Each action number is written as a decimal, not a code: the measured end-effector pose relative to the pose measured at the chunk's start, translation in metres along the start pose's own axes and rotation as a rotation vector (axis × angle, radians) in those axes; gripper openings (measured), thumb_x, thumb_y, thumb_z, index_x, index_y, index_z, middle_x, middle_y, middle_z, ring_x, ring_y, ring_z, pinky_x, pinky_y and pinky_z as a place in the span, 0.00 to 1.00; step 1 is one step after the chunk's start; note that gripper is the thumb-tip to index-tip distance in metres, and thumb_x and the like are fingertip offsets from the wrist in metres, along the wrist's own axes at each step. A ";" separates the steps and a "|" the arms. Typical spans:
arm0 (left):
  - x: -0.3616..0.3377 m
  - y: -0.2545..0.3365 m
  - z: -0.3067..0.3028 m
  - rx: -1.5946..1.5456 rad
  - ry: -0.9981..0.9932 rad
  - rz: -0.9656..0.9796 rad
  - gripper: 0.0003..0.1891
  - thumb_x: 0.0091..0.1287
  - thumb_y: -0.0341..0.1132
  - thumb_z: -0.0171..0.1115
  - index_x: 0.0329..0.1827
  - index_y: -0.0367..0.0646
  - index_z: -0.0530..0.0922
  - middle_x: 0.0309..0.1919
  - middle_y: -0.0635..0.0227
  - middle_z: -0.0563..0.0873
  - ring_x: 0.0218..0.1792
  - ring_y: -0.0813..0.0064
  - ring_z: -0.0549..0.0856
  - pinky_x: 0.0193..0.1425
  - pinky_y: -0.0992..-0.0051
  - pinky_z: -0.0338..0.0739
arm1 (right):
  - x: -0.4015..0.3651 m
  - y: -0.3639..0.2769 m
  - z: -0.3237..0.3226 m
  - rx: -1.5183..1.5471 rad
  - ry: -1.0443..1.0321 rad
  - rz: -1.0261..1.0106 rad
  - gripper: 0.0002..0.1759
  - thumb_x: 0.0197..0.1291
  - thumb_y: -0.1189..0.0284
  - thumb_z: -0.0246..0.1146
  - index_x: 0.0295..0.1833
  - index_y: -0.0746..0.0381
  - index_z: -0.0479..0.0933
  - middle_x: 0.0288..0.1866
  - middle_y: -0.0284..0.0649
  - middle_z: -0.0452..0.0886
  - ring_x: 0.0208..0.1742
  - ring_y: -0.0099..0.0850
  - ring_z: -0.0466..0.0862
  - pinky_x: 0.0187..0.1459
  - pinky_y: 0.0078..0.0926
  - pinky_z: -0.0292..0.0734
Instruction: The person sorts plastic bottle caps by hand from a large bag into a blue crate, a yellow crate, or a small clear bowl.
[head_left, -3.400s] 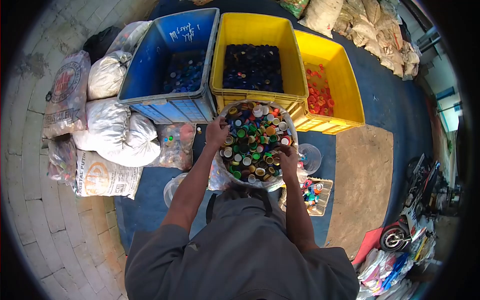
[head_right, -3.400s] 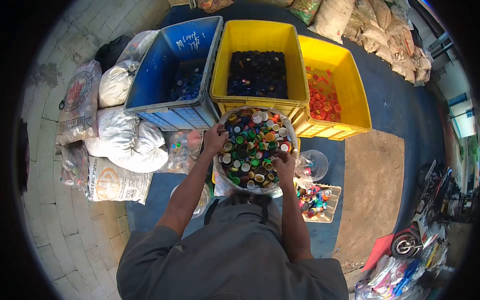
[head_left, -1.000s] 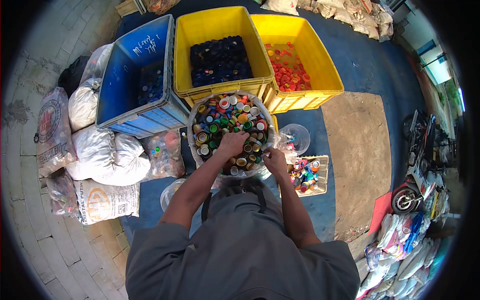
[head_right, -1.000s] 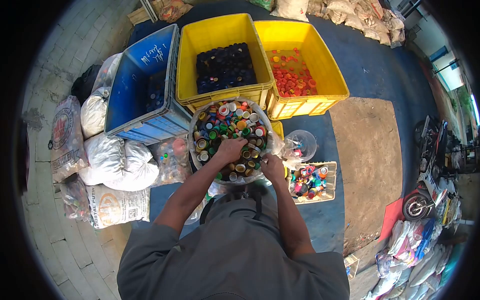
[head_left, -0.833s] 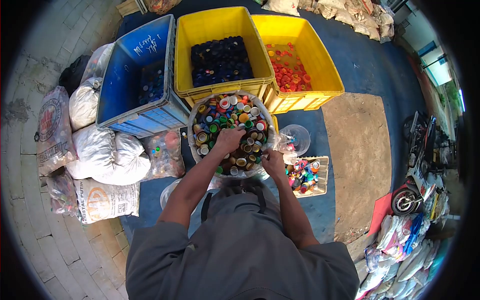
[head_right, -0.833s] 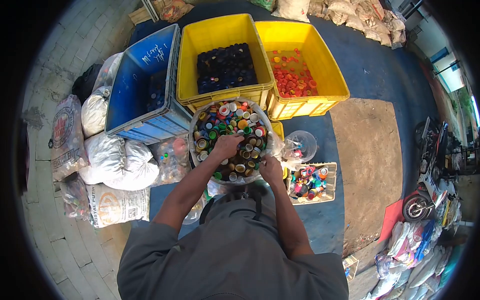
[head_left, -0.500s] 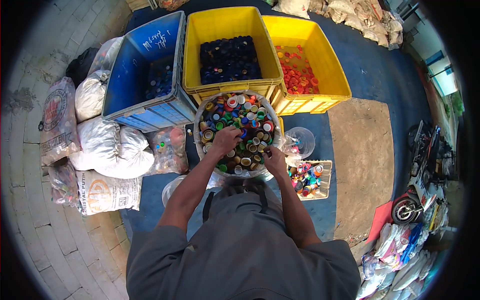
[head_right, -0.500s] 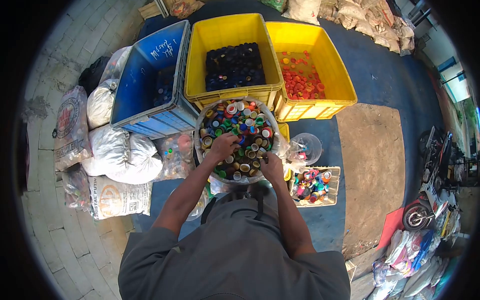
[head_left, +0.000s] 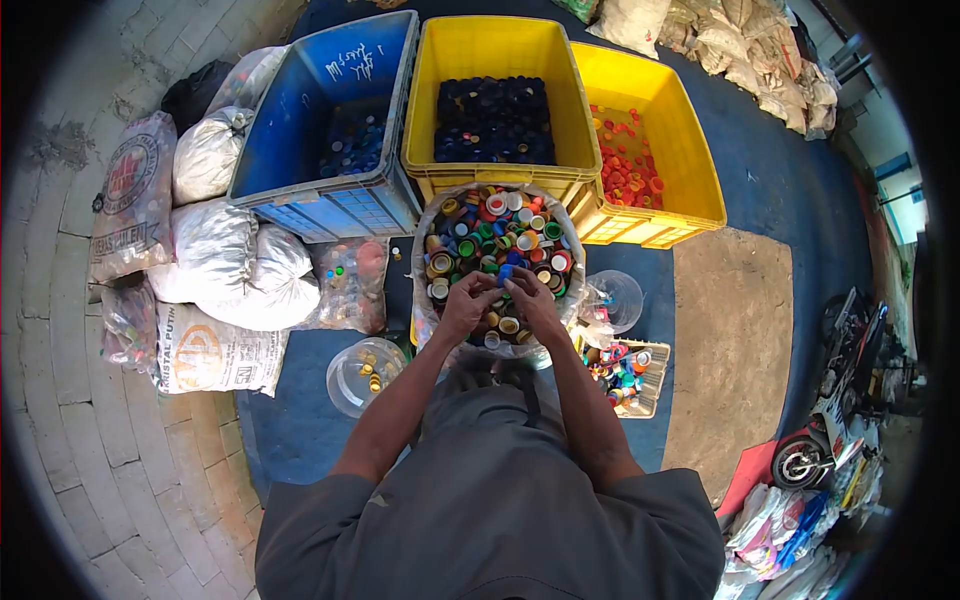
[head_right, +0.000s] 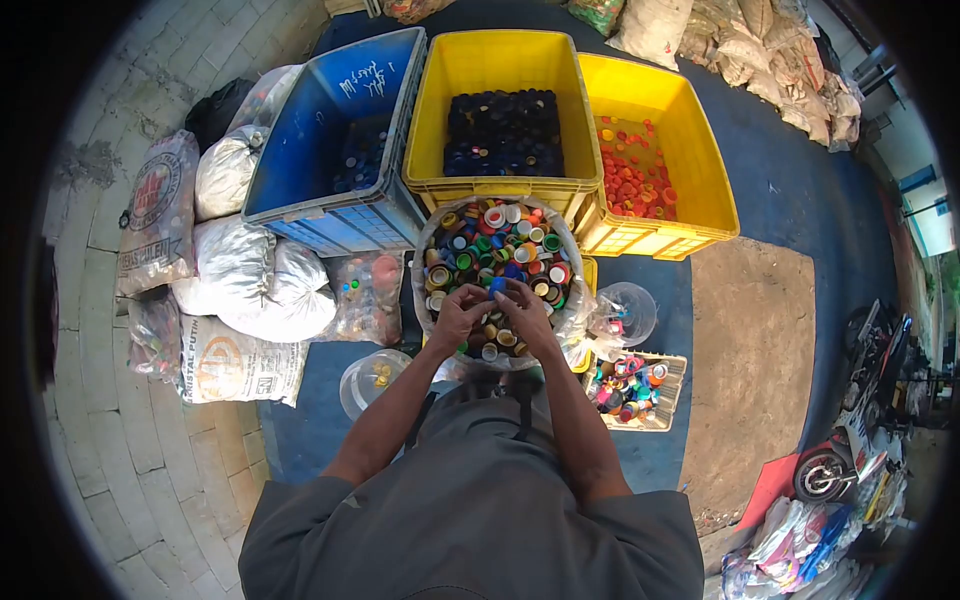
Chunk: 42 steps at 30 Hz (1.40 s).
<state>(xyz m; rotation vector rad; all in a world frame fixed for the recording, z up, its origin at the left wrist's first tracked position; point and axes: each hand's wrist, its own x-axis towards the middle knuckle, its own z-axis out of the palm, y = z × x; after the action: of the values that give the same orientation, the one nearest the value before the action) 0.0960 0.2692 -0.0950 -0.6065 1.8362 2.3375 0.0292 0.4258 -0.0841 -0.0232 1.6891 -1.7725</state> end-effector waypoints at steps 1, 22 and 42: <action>-0.004 -0.003 -0.002 -0.103 -0.007 -0.045 0.08 0.64 0.32 0.67 0.42 0.44 0.77 0.36 0.70 0.82 0.29 0.88 0.77 0.32 0.76 0.74 | 0.001 0.001 0.006 -0.033 0.001 -0.005 0.25 0.63 0.62 0.63 0.61 0.64 0.73 0.52 0.41 0.81 0.41 0.23 0.79 0.39 0.20 0.74; -0.028 -0.021 -0.030 -1.039 0.175 -0.383 0.13 0.63 0.44 0.60 0.45 0.49 0.77 0.36 0.67 0.85 0.36 0.67 0.85 0.31 0.66 0.80 | 0.059 0.010 -0.008 -0.826 0.266 -0.321 0.14 0.55 0.70 0.65 0.44 0.66 0.75 0.35 0.50 0.84 0.38 0.46 0.85 0.41 0.42 0.78; -0.043 -0.026 -0.036 -0.621 0.238 -0.294 0.10 0.64 0.41 0.64 0.47 0.53 0.77 0.29 0.78 0.80 0.31 0.82 0.81 0.33 0.75 0.77 | 0.069 0.002 -0.003 -1.236 0.255 -0.164 0.18 0.56 0.68 0.63 0.52 0.56 0.74 0.38 0.52 0.84 0.42 0.53 0.84 0.40 0.51 0.77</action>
<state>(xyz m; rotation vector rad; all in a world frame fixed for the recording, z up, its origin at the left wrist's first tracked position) 0.1522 0.2490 -0.1098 -1.1692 0.9516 2.6874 -0.0245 0.3957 -0.1166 -0.4964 2.7601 -0.5796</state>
